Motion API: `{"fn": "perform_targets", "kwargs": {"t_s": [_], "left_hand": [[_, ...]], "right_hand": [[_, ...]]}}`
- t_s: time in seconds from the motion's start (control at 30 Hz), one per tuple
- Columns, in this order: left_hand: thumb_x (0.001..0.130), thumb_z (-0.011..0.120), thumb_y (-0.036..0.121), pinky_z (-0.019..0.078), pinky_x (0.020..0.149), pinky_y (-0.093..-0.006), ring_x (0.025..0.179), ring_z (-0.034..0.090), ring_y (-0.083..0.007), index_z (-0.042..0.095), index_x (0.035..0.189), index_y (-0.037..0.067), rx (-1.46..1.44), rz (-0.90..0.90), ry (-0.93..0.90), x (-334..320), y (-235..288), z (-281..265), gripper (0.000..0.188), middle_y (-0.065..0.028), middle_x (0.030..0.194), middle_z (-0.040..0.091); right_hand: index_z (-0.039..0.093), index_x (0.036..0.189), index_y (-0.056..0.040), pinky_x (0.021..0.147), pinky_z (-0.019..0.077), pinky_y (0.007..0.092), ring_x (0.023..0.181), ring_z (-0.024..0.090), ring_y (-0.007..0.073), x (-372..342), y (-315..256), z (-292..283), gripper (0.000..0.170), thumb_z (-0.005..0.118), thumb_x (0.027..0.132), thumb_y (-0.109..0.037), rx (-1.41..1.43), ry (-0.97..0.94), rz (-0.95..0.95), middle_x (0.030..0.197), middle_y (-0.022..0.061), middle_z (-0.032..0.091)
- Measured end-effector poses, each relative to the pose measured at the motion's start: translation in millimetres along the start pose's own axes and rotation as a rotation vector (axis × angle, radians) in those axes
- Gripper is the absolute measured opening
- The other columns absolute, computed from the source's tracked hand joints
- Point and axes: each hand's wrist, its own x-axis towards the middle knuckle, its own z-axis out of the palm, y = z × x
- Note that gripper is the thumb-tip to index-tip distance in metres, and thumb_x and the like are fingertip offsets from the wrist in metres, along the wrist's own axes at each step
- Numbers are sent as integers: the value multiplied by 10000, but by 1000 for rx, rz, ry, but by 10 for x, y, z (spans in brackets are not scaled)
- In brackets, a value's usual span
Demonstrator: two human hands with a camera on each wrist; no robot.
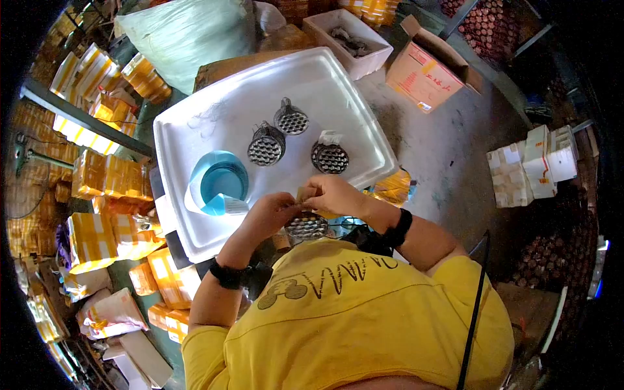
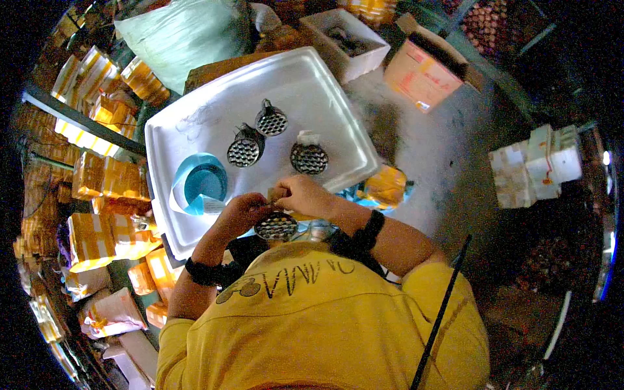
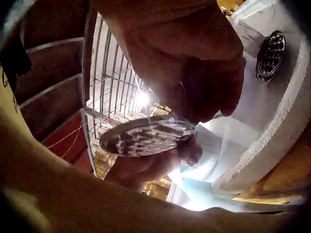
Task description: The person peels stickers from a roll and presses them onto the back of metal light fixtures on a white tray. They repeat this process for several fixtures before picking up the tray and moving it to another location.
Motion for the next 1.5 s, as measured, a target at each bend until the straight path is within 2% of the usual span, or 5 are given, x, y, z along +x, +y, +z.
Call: {"fn": "perform_targets", "kwargs": {"t_s": [0.77, 0.97, 1.17, 1.33, 1.5], "left_hand": [[836, 571, 171, 413, 553, -269, 602, 482, -115, 548, 799, -13, -286, 221, 99, -77, -107, -104, 189, -56, 650, 554], [802, 603, 121, 429, 564, -287, 626, 518, -122, 569, 790, 2, -8, 110, 186, -159, -50, -101, 124, -88, 685, 573], [788, 609, 126, 449, 598, -260, 673, 580, -137, 593, 841, -19, -315, 106, 578, -522, -274, -397, 156, -124, 742, 621], [729, 658, 208, 455, 610, -306, 666, 583, -204, 607, 894, 2, 114, -282, 625, -798, -589, -462, 269, -131, 736, 609], [748, 641, 179, 439, 607, -292, 647, 537, -166, 588, 959, -39, -161, -235, 525, -638, -790, -266, 308, -74, 724, 589]], "right_hand": [[583, 892, 18, 659, 458, 236, 718, 565, 108, 146, -93, 22, 135, 561, 830, -101, 364, -171, 37, 781, 52, 611], [601, 851, 13, 636, 456, 254, 721, 561, 102, 185, -327, 35, 107, 606, 777, -63, -81, -20, -148, 806, 83, 618], [626, 807, -1, 674, 471, 354, 726, 601, 281, 365, 7, -514, 152, 634, 723, -127, -235, 315, -116, 792, 155, 617], [628, 841, -18, 710, 464, 375, 771, 584, 312, 430, -22, -638, 149, 613, 722, -107, -700, 596, -470, 793, 156, 614], [614, 898, -11, 654, 466, 314, 695, 598, 233, 427, -256, -62, 204, 608, 754, -156, -365, 20, -258, 772, 123, 621]]}}
